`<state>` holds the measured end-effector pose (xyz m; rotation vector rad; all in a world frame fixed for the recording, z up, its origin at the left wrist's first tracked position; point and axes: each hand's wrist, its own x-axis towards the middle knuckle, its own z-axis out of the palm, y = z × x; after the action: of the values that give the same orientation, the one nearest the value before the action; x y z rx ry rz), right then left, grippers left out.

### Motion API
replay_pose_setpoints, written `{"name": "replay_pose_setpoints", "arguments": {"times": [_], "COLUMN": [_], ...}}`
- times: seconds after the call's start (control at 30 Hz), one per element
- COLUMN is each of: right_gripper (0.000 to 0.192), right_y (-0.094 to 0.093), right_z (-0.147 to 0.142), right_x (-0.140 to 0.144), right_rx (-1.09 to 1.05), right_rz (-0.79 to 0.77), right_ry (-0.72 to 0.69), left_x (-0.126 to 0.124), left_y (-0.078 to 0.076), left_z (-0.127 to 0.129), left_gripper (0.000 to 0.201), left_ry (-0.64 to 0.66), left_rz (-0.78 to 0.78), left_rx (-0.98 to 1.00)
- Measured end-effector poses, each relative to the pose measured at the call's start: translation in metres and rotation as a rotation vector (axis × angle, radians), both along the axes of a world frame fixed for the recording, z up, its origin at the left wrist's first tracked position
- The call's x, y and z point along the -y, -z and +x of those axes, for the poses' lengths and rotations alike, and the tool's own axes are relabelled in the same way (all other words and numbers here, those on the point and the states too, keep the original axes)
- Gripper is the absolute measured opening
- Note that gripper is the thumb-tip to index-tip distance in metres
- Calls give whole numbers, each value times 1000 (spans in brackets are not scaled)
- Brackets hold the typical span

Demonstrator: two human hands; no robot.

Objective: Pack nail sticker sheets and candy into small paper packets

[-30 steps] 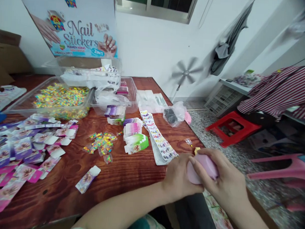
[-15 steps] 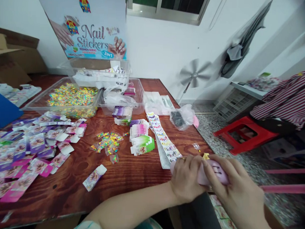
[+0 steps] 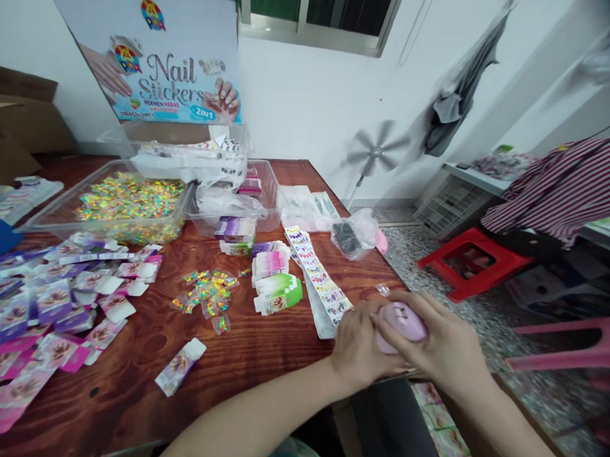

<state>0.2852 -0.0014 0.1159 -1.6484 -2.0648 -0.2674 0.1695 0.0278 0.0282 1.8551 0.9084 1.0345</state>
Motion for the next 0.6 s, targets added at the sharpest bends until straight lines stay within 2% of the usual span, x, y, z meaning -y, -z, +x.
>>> {"name": "replay_pose_setpoints", "arguments": {"times": [0.13, 0.17, 0.2, 0.27, 0.33, 0.47, 0.6], "right_gripper": [36, 37, 38, 43, 50, 58, 63], "right_y": [-17, -22, -26, -29, -26, -5, 16], "right_z": [27, 36, 45, 62, 73, 88, 99], "right_x": [-35, -47, -59, -83, -104, -136, -164], "right_rx": [-19, 5, 44, 135, 209, 238, 197], "right_rz": [82, 92, 116, 145, 133, 42, -19], "right_ry": [113, 161, 200, 225, 225, 254, 271], "left_x": [-18, -20, -19, -15, -8, 9, 34], "left_y": [-13, -17, -20, -24, -24, -9, 18], "left_z": [-13, -20, -30, -55, -88, -168, -243], "left_gripper": [100, 101, 95, 71, 50, 31, 38], "left_ry": [21, 5, -16, -64, -130, -331, -552], "left_rz": [116, 142, 162, 203, 258, 326, 288], "left_rx": [-19, -39, -65, -129, -205, -425, -711]}}
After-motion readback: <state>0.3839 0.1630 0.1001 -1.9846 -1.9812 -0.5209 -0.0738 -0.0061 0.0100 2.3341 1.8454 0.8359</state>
